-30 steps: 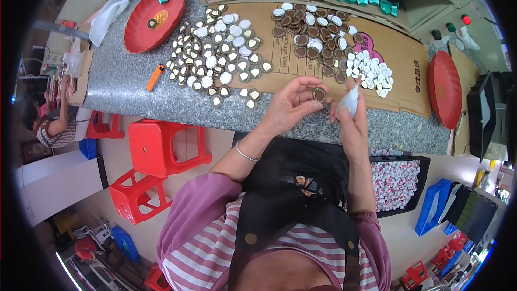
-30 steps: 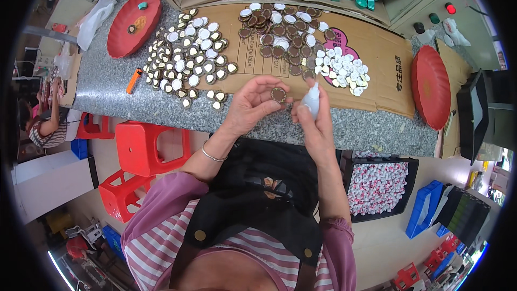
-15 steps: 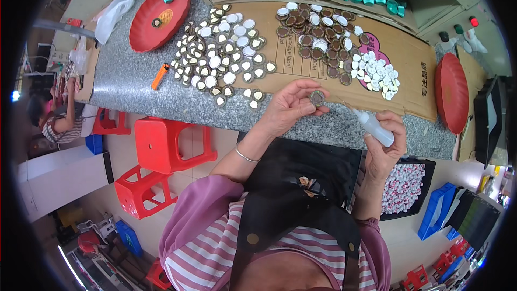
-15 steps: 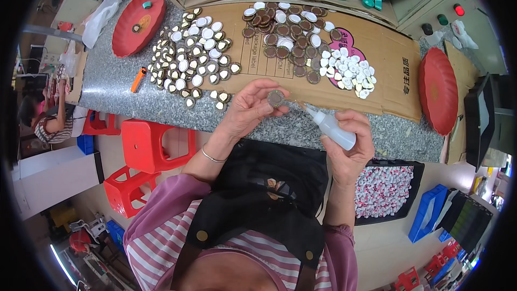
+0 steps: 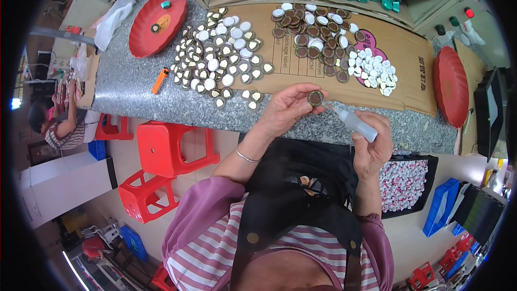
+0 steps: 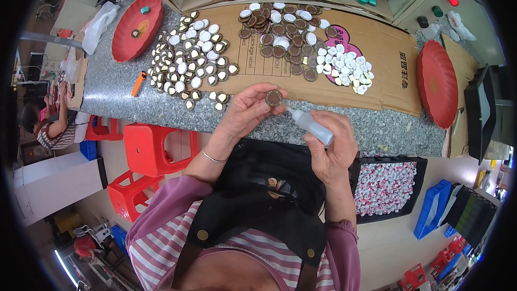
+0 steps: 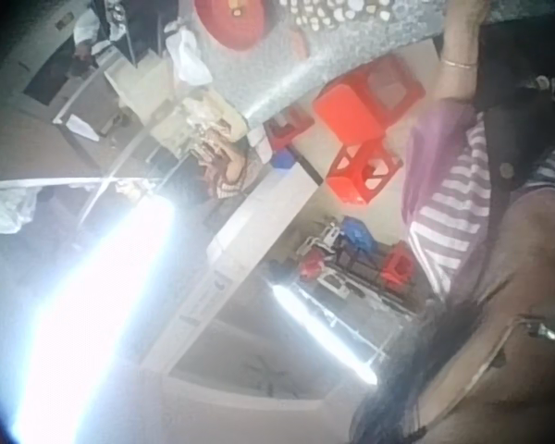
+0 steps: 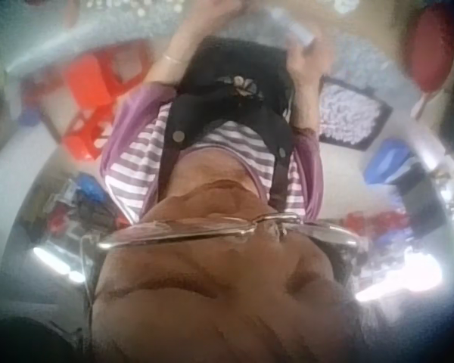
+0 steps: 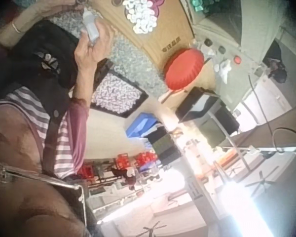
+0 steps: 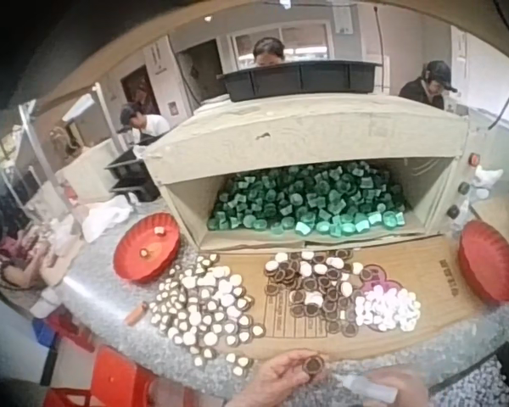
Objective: Applying adhesive to small brown circular bases and attaching white components at a factory workbench.
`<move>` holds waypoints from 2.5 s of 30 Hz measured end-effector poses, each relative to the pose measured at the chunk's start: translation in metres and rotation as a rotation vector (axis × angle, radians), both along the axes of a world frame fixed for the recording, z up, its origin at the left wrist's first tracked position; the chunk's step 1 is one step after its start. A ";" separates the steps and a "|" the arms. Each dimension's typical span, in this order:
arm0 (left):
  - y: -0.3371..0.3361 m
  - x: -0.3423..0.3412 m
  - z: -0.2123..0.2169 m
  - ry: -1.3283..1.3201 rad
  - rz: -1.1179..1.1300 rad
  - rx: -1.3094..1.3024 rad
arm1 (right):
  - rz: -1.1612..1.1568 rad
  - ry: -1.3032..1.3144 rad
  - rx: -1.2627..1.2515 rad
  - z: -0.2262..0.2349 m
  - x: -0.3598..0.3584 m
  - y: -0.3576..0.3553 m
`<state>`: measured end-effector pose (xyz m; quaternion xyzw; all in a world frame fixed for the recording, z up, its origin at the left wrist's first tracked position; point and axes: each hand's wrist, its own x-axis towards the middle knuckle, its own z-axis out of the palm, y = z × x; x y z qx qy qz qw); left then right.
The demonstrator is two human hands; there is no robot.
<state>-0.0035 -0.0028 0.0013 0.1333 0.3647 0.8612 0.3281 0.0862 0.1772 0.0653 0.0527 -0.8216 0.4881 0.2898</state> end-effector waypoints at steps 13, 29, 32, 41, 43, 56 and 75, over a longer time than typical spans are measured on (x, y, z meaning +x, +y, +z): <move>0.000 0.001 0.002 0.009 0.000 -0.022 | 0.053 -0.036 0.030 -0.001 -0.003 -0.005; 0.000 0.001 0.002 0.022 -0.007 -0.038 | 0.048 -0.061 0.015 -0.001 -0.003 -0.005; 0.001 0.001 0.001 0.024 -0.018 -0.030 | 0.041 -0.060 0.025 0.000 -0.003 -0.005; 0.001 0.000 -0.002 0.033 -0.025 -0.001 | 0.042 -0.058 0.010 0.000 -0.003 -0.004; 0.001 0.000 -0.001 0.034 -0.034 -0.003 | 0.039 -0.059 0.013 0.000 -0.003 -0.003; 0.001 0.001 0.000 0.040 -0.056 -0.026 | 0.023 -0.056 0.022 -0.001 -0.001 0.000; 0.000 0.001 -0.001 -0.001 -0.013 -0.047 | 0.024 -0.073 0.057 0.002 0.002 0.000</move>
